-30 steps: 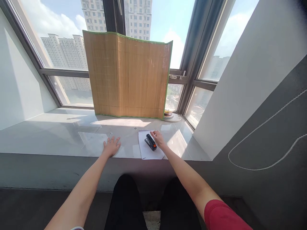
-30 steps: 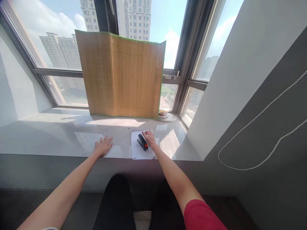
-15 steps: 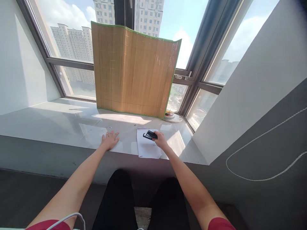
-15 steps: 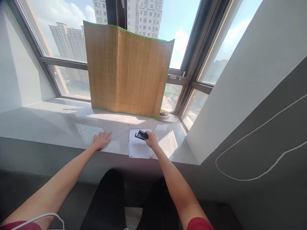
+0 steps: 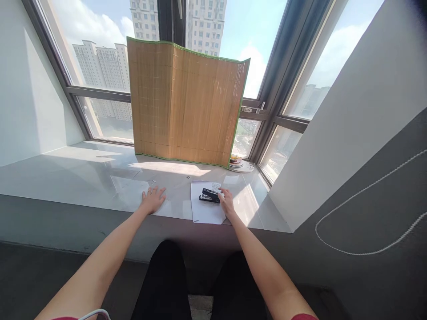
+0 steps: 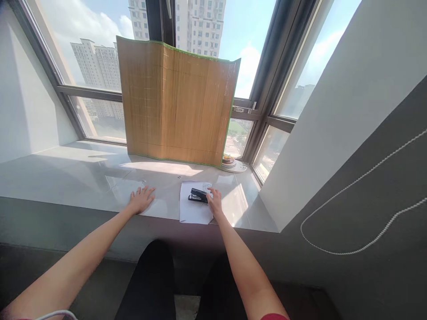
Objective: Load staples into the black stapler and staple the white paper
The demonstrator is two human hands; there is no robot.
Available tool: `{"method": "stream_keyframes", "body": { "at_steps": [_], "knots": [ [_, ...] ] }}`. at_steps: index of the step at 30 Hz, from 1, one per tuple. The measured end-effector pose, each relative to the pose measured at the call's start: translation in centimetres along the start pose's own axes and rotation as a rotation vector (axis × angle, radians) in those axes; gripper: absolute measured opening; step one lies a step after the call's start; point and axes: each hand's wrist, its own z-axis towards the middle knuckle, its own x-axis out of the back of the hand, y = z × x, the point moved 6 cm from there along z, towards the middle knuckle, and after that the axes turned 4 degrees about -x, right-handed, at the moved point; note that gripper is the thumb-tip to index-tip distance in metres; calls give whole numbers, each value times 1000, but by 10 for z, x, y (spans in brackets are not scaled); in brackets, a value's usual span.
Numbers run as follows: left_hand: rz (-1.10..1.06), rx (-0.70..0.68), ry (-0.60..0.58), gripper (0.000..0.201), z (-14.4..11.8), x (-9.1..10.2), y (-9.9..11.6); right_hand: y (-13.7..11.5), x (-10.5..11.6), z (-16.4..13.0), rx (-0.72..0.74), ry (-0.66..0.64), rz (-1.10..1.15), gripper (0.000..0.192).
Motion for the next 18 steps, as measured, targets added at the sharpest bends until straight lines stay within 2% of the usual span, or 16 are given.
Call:
{"method": "stream_keyframes", "body": {
  "at_steps": [2, 4, 6, 8, 10, 12, 14, 16, 18],
  "knots": [
    [16, 13, 6, 66, -2, 1, -1, 9, 1, 1, -72, 30, 58, 47],
    [26, 2, 56, 63, -3, 4, 3, 11, -3, 2, -59, -10, 79, 46],
    [17, -67, 134, 56, -4, 8, 19, 11, -7, 3, -40, -53, 87, 45],
    [-45, -186, 201, 48, -4, 10, 51, 13, -9, 5, -43, -63, 111, 45],
    [-204, -297, 244, 45, -4, 9, 92, 16, -9, 6, -53, -46, 136, 46],
    [-382, -401, 253, 44, -4, 3, 136, 19, -9, 8, -68, -25, 119, 46],
    [-456, -445, 214, 46, -3, -8, 170, 20, -9, 8, -88, -17, 78, 45],
    [-414, -432, 184, 51, -3, -20, 188, 20, -10, 9, -95, -15, 47, 45],
    [-357, -421, 169, 54, -3, -28, 193, 19, -11, 8, -87, -7, 35, 44]
  ]
}}
